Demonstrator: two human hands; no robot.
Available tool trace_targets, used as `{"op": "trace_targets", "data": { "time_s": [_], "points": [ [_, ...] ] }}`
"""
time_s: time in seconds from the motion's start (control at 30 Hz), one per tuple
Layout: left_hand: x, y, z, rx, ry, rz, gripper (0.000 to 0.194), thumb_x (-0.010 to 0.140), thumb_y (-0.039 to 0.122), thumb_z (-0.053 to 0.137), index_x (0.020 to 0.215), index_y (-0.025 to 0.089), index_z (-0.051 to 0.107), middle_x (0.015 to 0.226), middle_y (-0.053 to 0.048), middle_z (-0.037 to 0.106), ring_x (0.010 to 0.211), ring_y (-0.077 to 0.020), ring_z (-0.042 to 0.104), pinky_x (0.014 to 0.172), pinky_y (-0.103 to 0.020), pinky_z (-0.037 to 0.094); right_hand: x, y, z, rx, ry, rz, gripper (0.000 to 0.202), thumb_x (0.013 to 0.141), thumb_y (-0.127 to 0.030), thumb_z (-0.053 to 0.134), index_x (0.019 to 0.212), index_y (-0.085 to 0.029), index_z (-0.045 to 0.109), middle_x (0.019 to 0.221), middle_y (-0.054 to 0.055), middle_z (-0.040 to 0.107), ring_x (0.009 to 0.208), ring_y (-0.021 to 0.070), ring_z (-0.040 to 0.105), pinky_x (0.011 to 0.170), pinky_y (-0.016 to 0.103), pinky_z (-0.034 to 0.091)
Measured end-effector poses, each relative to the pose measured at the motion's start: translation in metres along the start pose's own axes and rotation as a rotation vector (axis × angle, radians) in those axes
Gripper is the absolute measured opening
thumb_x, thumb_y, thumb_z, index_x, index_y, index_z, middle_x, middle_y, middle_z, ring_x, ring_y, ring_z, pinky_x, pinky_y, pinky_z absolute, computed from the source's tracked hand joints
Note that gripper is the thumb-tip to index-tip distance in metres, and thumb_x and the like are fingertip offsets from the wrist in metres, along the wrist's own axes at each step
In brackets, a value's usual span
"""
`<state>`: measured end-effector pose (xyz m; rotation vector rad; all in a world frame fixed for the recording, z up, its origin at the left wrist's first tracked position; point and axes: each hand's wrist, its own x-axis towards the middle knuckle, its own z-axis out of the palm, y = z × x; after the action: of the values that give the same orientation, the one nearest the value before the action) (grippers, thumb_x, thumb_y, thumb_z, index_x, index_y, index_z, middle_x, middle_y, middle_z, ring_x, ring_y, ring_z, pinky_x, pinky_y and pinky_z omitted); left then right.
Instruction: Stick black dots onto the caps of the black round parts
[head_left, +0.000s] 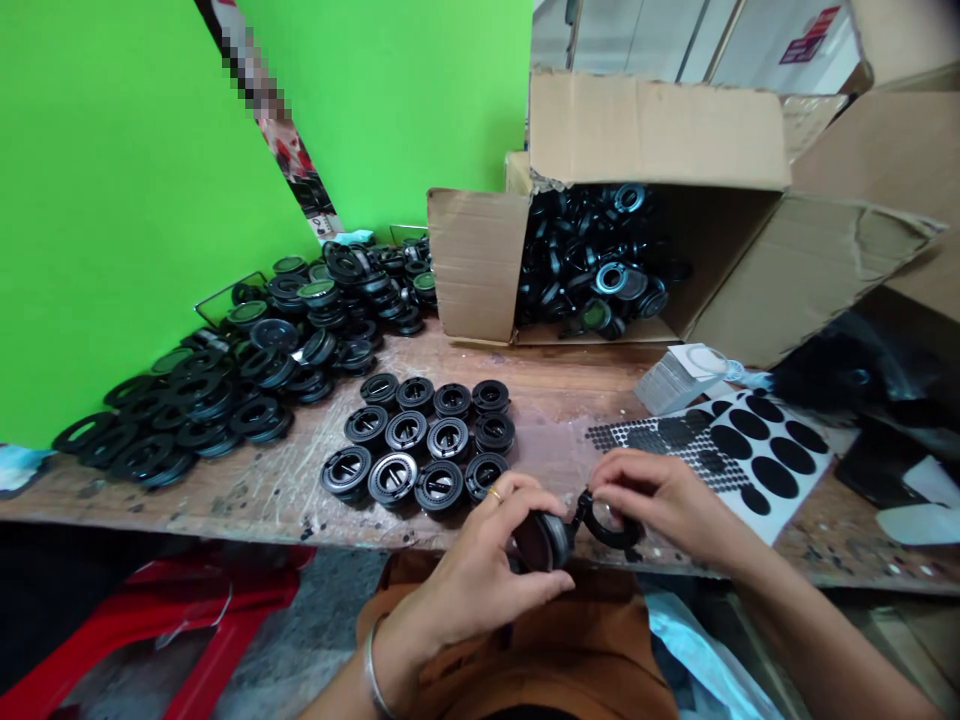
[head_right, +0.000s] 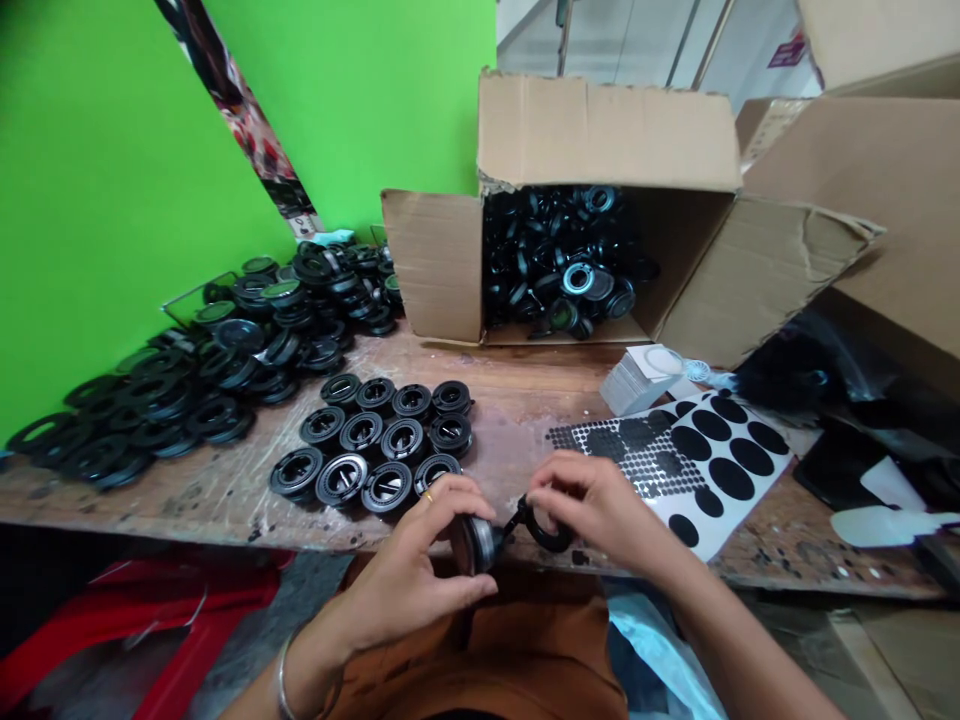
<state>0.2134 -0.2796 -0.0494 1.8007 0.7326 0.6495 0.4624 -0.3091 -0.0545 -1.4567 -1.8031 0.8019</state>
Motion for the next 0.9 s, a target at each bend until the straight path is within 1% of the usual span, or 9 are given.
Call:
{"op": "trace_targets", "data": {
  "time_s": [0.07,0.1,0.2,0.3,0.47,0.6,0.7,0.8,0.9],
  "points": [
    [-0.001,-0.004,0.006,-0.113,0.051,-0.160,0.036,0.070,0.027,0.078,0.100,0.025,0.058,0.096,-0.003,0.059,0.087,-0.0193,0.061,0.073,-0.029,0.052,0.015,0.020,-0.008,-0.074,0.032,0.147,0.017,0.092,-0.028,0.052,0.087,-0.019,0.065,0.070,0.001,0.065,0.056,0.0139,0.059,0.054,0.025,0.048],
    [-0.001,-0.006,0.010,-0.217,0.077,-0.260,0.034,0.073,0.031,0.075,0.098,0.025,0.053,0.088,-0.001,0.059,0.075,-0.0173,0.061,0.062,-0.027,0.052,0.024,0.031,-0.009,-0.189,0.073,0.177,0.015,0.090,-0.025,0.053,0.086,-0.018,0.065,0.072,0.002,0.066,0.060,0.0150,0.061,0.059,0.026,0.048],
    [-0.001,-0.012,0.021,-0.585,0.118,-0.484,0.034,0.079,0.045,0.066,0.092,0.026,0.041,0.066,0.005,0.053,0.050,-0.0137,0.056,0.037,-0.019,0.040,0.049,0.058,-0.003,-0.513,0.065,0.187,0.012,0.084,-0.015,0.055,0.079,-0.017,0.066,0.082,0.006,0.069,0.079,0.0186,0.063,0.073,0.027,0.045],
    [0.000,-0.015,0.026,-0.830,0.151,-0.561,0.033,0.081,0.050,0.063,0.093,0.025,0.045,0.058,0.007,0.049,0.043,-0.0107,0.052,0.032,-0.014,0.032,0.064,0.072,0.008,-0.589,0.001,0.212,0.015,0.080,-0.009,0.055,0.074,-0.016,0.067,0.082,0.009,0.070,0.082,0.0201,0.063,0.073,0.026,0.041],
    [0.003,-0.016,0.025,-1.070,0.201,-0.675,0.041,0.081,0.055,0.065,0.105,0.022,0.059,0.067,0.004,0.054,0.048,-0.0086,0.057,0.034,-0.012,0.035,0.073,0.076,0.017,-0.655,-0.041,0.260,0.017,0.078,-0.008,0.054,0.071,-0.015,0.067,0.079,0.011,0.070,0.076,0.0203,0.064,0.068,0.026,0.038],
    [0.006,-0.015,0.024,-1.213,0.217,-0.780,0.039,0.089,0.053,0.056,0.107,0.019,0.062,0.071,0.000,0.059,0.049,-0.0097,0.060,0.037,-0.014,0.044,0.074,0.072,0.019,-0.677,-0.026,0.267,0.016,0.077,-0.006,0.052,0.072,-0.014,0.065,0.077,0.012,0.069,0.071,0.0196,0.061,0.065,0.026,0.037],
    [0.007,-0.013,0.023,-1.241,0.260,-0.850,0.036,0.094,0.048,0.051,0.108,0.017,0.062,0.070,-0.003,0.062,0.047,-0.0095,0.061,0.035,-0.013,0.044,0.066,0.062,0.020,-0.687,0.027,0.260,0.015,0.080,-0.006,0.050,0.078,-0.012,0.063,0.085,0.014,0.067,0.075,0.0203,0.060,0.069,0.028,0.039],
    [0.008,-0.012,0.024,-1.233,0.312,-0.892,0.033,0.094,0.045,0.052,0.105,0.015,0.063,0.066,-0.002,0.062,0.043,-0.0084,0.059,0.031,-0.011,0.038,0.049,0.035,0.018,-0.594,0.166,0.177,0.010,0.084,-0.011,0.050,0.080,-0.015,0.059,0.089,0.011,0.063,0.084,0.0215,0.059,0.077,0.030,0.042],
    [0.007,-0.013,0.028,-1.216,0.330,-0.885,0.034,0.093,0.046,0.054,0.101,0.014,0.063,0.064,-0.001,0.060,0.041,-0.0073,0.057,0.029,-0.010,0.034,0.026,-0.004,0.021,-0.260,0.258,-0.034,0.009,0.084,-0.013,0.054,0.077,-0.020,0.055,0.088,0.005,0.062,0.091,0.0202,0.057,0.084,0.032,0.043]
  ]
}}
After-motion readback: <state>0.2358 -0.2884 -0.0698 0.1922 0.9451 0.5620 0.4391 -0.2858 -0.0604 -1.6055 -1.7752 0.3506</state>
